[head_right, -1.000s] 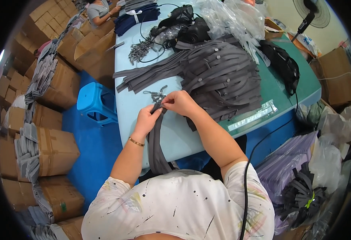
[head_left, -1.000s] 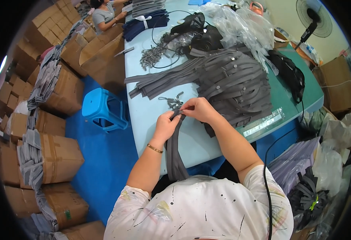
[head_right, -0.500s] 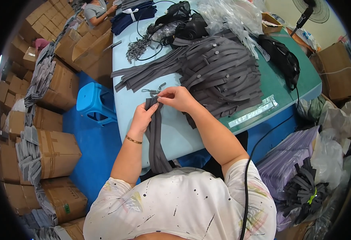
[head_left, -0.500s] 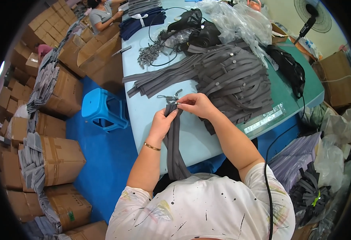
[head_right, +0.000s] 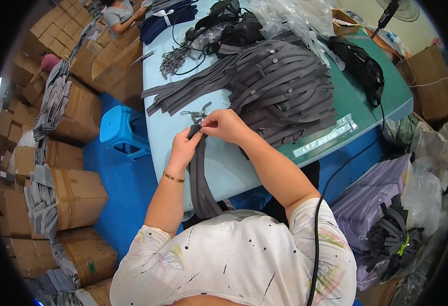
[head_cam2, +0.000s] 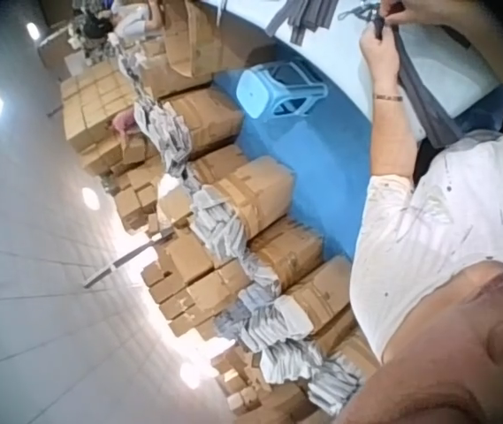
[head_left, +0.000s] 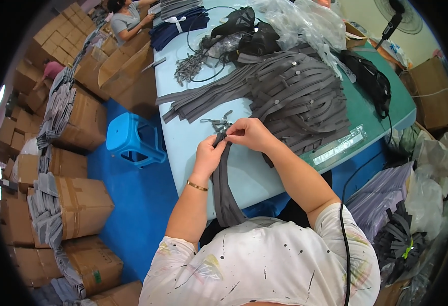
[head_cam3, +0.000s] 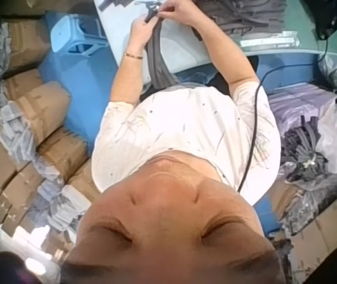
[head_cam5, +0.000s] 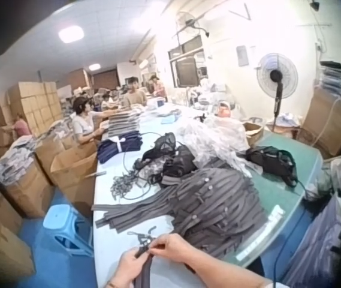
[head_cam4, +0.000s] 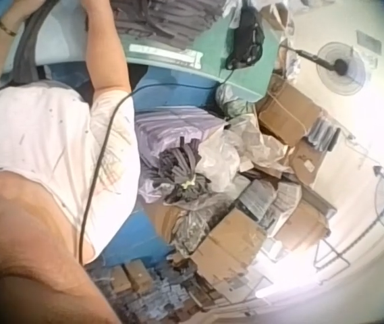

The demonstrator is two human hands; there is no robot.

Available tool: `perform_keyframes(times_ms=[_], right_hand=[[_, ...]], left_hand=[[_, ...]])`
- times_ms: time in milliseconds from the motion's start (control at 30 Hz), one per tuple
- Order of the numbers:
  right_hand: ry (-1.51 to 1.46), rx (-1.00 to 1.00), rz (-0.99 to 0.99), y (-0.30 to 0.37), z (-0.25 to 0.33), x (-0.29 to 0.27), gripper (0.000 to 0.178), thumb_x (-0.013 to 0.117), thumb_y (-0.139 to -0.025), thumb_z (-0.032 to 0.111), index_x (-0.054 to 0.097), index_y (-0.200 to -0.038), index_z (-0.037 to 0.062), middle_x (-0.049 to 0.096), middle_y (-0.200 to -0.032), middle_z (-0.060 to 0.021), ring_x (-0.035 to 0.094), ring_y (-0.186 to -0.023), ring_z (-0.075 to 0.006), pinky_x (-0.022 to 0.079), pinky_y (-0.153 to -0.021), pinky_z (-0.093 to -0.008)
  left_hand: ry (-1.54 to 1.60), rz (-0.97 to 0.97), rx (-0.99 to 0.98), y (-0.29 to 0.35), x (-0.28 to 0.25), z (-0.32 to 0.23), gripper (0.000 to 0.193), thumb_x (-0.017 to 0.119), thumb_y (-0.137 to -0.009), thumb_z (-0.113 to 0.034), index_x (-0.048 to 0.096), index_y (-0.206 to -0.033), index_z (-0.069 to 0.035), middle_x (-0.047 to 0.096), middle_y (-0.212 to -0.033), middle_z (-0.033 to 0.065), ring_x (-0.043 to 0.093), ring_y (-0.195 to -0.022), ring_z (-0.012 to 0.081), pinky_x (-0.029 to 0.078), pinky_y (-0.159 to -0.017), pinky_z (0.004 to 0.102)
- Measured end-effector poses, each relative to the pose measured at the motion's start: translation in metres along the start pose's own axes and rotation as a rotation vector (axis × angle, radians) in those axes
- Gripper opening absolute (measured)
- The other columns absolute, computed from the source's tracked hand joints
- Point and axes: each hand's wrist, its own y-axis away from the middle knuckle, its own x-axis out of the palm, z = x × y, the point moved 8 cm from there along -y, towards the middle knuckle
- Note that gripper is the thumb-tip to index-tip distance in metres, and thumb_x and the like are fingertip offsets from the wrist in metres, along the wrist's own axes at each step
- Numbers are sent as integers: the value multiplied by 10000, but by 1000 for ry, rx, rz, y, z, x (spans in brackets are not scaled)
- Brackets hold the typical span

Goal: Attaching sliders and pulls to zipper tapes in a workshop.

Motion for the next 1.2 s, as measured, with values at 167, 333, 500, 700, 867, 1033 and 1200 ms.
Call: perform_keyframes(times_ms=[167, 333, 500, 700, 867, 1033, 1200], right_hand=[[99, -27, -36, -1, 1, -4, 215, 730, -710, 123, 668, -873, -3, 659, -743, -103, 630, -671, -153, 495, -633, -259], [32, 36, -11, -2, -4, -5, 213, 730, -718, 118, 662, -873, -12, 659, -740, -82, 616, -669, -123, 489, -627, -247], [-26, 19, -52, -3, -3, -10, 220, 736, -716, 118, 659, -868, -22, 656, -740, -70, 597, -677, -99, 483, -633, -237], [8, 60, 99, -6, -9, 2, 227, 730, -732, 135, 654, -868, -31, 636, -710, -51, 562, -654, -79, 460, -591, -234], [-158, 66, -4, -6, -13, -11, 182, 712, -755, 132, 658, -840, -19, 627, -704, -33, 545, -649, -68, 450, -579, -226], [-181, -117, -23, -2, 10, -5, 121, 674, -780, 115, 657, -814, 0, 622, -704, -20, 535, -652, -64, 452, -593, -224], [-69, -130, -166, 2, 20, -20, 129, 635, -803, 132, 630, -825, 5, 609, -719, -40, 547, -671, -89, 448, -611, -238]], left_hand=[[-137, -18, 57, 0, 1, -4, 138, 582, -826, -90, 602, -851, 45, 553, -714, 64, 489, -653, 111, 399, -589, 267], [-30, -8, -23, 2, 4, -11, 152, 589, -843, -109, 620, -901, 29, 588, -737, 18, 504, -660, 79, 416, -599, 236], [83, 43, -152, 4, 5, -9, 184, 592, -858, -119, 628, -960, 30, 622, -834, 4, 530, -719, 51, 437, -641, 205], [79, 67, -49, 0, 5, -7, 195, 601, -853, -120, 628, -964, 38, 627, -835, 20, 538, -725, 61, 441, -645, 210], [-25, 32, -118, -2, 7, -16, 177, 616, -841, -107, 622, -949, 33, 624, -845, 14, 538, -745, 61, 442, -661, 210], [191, -58, -31, 5, 3, -24, 187, 647, -825, -123, 612, -948, 14, 619, -851, 12, 542, -750, 61, 444, -664, 207], [240, 16, -62, 6, 6, -20, 192, 657, -824, -141, 611, -938, 6, 617, -828, 14, 546, -720, 64, 446, -642, 207]])
